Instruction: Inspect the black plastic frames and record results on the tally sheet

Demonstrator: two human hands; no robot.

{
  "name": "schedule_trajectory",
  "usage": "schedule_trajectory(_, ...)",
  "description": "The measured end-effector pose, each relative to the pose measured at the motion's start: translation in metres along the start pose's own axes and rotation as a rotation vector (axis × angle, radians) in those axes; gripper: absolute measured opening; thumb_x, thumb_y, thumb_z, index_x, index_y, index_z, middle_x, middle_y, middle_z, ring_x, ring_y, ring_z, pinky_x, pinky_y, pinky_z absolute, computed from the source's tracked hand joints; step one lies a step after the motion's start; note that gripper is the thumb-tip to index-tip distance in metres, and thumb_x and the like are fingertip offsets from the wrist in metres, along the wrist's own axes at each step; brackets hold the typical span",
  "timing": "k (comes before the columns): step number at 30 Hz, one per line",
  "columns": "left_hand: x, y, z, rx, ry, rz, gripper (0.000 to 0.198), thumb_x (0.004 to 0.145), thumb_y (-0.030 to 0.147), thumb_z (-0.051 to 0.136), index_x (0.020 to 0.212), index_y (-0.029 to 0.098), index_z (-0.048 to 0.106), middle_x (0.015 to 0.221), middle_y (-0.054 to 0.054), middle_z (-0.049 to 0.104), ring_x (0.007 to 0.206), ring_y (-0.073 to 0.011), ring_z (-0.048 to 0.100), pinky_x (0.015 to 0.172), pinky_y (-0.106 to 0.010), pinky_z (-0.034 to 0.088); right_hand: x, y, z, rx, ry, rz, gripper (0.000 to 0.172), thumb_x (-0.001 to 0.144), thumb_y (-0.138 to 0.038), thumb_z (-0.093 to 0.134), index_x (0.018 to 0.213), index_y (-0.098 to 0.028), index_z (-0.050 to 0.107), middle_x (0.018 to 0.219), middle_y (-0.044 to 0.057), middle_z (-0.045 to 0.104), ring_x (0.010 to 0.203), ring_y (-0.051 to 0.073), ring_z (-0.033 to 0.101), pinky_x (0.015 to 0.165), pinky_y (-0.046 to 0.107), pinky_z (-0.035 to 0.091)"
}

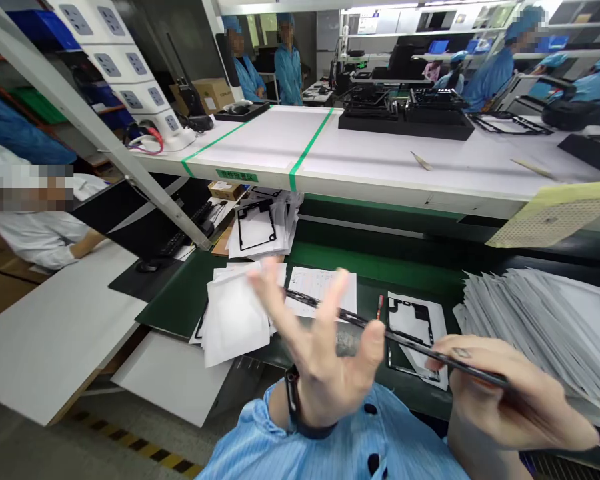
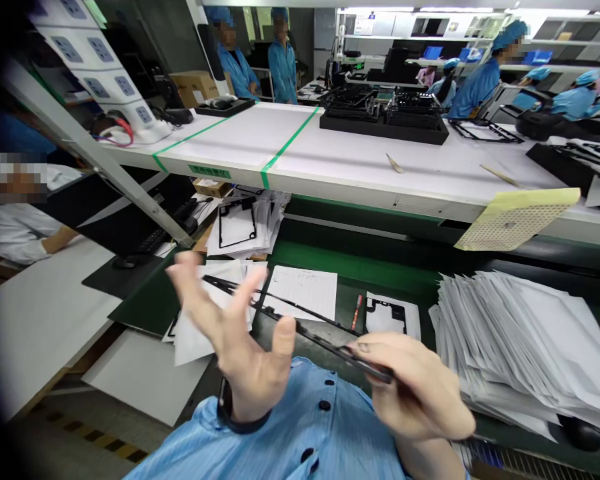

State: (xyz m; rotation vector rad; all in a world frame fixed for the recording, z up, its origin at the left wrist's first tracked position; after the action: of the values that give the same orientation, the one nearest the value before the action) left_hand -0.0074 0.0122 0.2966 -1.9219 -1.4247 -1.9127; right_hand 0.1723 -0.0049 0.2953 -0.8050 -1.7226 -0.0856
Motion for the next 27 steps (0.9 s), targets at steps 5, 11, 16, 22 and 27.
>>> schedule_trajectory(5,0.002,0.022,0.009,-0.266,-0.119,0.223,0.035,0.112,0.03,0.039,0.105,0.017,0.07,0.093,-0.006,0.079,0.093,-0.0183,0.073,0.107,-0.037,0.045,0.028,-0.021,0.01,-0.058,-0.158,-0.151,0.021,0.108,-0.017,0.054,0.097,-0.019,0.071,0.08,0.005,0.078,0.068,0.017,0.077,0.062,0.024,0.066)
schedule_trajectory(11,0.012,0.018,0.003,-0.373,-0.121,0.254,0.022,0.109,0.026,0.049,0.104,0.015,0.067,0.081,-0.002,0.078,0.069,-0.0129,0.068,0.071,-0.028,0.051,0.032,-0.028,0.01,-0.043,-0.206,-0.141,0.018,0.099,-0.007,0.062,0.102,-0.021,0.073,0.084,0.002,0.08,0.064,0.018,0.076,0.058,0.026,0.066)
schedule_trajectory(16,0.008,0.013,-0.002,-0.401,-0.069,0.257,0.02,0.109,0.025,0.053,0.1,0.015,0.067,0.077,-0.001,0.077,0.064,-0.0115,0.066,0.065,-0.027,0.05,0.038,-0.031,0.01,-0.042,-0.246,-0.201,0.018,0.107,-0.015,0.055,0.1,-0.016,0.071,0.08,0.004,0.078,0.062,0.016,0.075,0.06,0.023,0.065)
schedule_trajectory(22,0.002,-0.002,-0.01,-0.389,0.214,0.123,0.02,0.108,0.026,0.056,0.098,0.015,0.069,0.074,-0.001,0.074,0.063,-0.0146,0.066,0.06,-0.031,0.046,0.025,-0.009,0.002,-0.084,-0.115,-0.226,0.015,0.105,-0.016,0.063,0.097,-0.019,0.075,0.074,0.003,0.078,0.06,0.018,0.075,0.055,0.027,0.065)
schedule_trajectory(27,0.002,0.007,-0.012,-0.326,0.275,0.092,0.021,0.106,0.029,0.059,0.092,0.018,0.069,0.068,0.001,0.072,0.055,-0.0154,0.062,0.057,-0.032,0.042,0.005,0.002,-0.001,-0.08,-0.074,-0.144,0.044,0.097,0.0,0.065,0.135,-0.023,0.071,0.084,0.001,0.08,0.067,0.02,0.076,0.06,0.033,0.066)
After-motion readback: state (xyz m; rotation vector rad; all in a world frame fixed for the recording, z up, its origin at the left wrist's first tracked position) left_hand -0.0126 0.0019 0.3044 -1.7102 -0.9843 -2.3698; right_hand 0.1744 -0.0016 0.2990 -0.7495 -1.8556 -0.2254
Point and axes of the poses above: each hand's wrist, its own x-axis towards the middle knuckle, its own z-axis out of the palm, y = z × x, the point moved 5 cm from there along x, towards the middle knuckle
